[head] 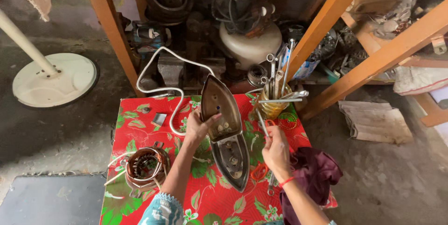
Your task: The person repairs a disassembled electric iron on a table. They use pliers to manipulate internal components and wires, then use a soldering iron to solder connections. The person also uses a screwdriver to adjust parts within the iron's casing.
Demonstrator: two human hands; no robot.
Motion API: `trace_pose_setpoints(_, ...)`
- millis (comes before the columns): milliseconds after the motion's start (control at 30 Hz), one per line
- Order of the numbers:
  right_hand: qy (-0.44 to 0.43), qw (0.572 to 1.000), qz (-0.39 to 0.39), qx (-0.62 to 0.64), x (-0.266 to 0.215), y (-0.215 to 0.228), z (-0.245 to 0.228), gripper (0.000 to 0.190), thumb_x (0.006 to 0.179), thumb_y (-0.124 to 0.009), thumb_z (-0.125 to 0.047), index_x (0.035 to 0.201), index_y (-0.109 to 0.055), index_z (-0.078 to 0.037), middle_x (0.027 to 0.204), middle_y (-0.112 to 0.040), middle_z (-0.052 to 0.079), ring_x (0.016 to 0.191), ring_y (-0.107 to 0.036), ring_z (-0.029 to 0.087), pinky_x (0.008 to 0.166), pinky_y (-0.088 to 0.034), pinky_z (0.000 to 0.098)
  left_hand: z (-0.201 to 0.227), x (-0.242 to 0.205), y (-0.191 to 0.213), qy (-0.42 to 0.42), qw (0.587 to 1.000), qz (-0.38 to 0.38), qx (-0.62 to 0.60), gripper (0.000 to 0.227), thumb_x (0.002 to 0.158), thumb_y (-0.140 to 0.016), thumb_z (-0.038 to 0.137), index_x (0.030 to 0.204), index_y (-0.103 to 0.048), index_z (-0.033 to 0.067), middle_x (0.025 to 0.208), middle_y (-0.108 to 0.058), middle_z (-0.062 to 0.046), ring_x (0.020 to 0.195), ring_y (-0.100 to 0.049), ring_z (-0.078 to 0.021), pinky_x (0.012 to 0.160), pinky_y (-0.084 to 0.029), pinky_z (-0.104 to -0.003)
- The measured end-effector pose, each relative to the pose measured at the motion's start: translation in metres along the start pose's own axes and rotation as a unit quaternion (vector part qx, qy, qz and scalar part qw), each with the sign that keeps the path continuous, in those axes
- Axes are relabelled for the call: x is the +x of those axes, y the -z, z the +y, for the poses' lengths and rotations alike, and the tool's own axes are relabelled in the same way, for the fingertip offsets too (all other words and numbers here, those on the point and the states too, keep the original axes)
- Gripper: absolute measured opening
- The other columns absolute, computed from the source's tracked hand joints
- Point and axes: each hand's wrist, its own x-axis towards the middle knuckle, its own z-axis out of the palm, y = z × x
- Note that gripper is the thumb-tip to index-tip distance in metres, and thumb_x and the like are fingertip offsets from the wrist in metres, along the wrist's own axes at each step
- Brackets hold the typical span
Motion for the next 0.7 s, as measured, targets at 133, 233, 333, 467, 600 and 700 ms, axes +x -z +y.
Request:
trace_pose_setpoints(133,0.013,0.991,-0.025,-0.129,-0.010,-0.023,0.010,0.039,0.074,-0.062,0.006,0.111,-0.058,-0.003,0.113,-0.057,0.023,0.095,-0.061,0.043,0.076,-0.048,0.0504,-0.019,0.010,-0.002,0.037,0.998,0.041,-0.036,0.023,0.087,-0.080,0.020,0.091,-0.076,-0.0025,0.072,-0.072,-0.006,0.059,-0.061,-0.0087,0.055,-0.048,-0.029)
trace_pose_setpoints(233,0.080,0.973,0.017,-0.215,-0.017,-0.031,0.000,0.034,0.072,-0.066,-0.001,0.105,-0.059,-0.001,0.116,-0.057,0.023,0.101,-0.059,0.042,0.082,-0.044,0.0529,-0.035,0.027,-0.002,0.046,0.993,0.072,-0.080,0.024,0.093,-0.080,0.015,0.095,-0.076,-0.0078,0.077,-0.070,-0.010,0.063,-0.056,-0.0111,0.058,-0.045,-0.031)
trace_pose_setpoints(333,0.114,0.967,0.066,-0.220,-0.019,-0.034,-0.003,0.029,0.072,-0.065,-0.004,0.101,-0.060,-0.002,0.114,-0.061,0.018,0.106,-0.057,0.040,0.086,-0.041,0.0544,-0.037,0.041,-0.006,-0.004,0.981,0.076,-0.176,0.017,0.089,-0.078,0.009,0.101,-0.076,-0.0036,0.084,-0.074,-0.003,0.070,-0.061,-0.0071,0.065,-0.049,-0.027)
trace_pose_setpoints(467,0.092,0.977,0.039,-0.189,-0.025,-0.033,0.008,0.020,0.080,-0.063,-0.004,0.100,-0.060,-0.006,0.102,-0.062,0.015,0.104,-0.057,0.037,0.092,-0.041,0.0533,-0.035,0.037,-0.021,-0.055,0.970,0.114,-0.208,0.018,0.087,-0.075,0.006,0.104,-0.074,-0.0003,0.090,-0.076,-0.001,0.077,-0.065,-0.0063,0.071,-0.051,-0.026)
trace_pose_setpoints(600,0.087,0.982,0.024,-0.168,-0.023,-0.033,0.011,0.020,0.080,-0.063,-0.003,0.100,-0.061,-0.007,0.094,-0.063,0.014,0.098,-0.058,0.035,0.091,-0.041,0.0523,-0.021,0.032,-0.027,-0.059,0.983,0.139,-0.103,0.016,0.091,-0.076,0.011,0.102,-0.073,0.0010,0.087,-0.077,-0.004,0.074,-0.066,-0.0090,0.071,-0.052,-0.028)
trace_pose_setpoints(700,0.081,0.983,0.019,-0.162,-0.022,-0.033,0.013,0.021,0.078,-0.064,-0.003,0.099,-0.061,-0.007,0.093,-0.064,0.013,0.095,-0.058,0.035,0.087,-0.041,0.0521,-0.012,0.028,-0.036,-0.099,0.982,0.153,0.040,0.017,0.094,-0.077,0.012,0.103,-0.073,-0.0008,0.080,-0.071,-0.007,0.071,-0.058,-0.0144,0.070,-0.050,-0.031)
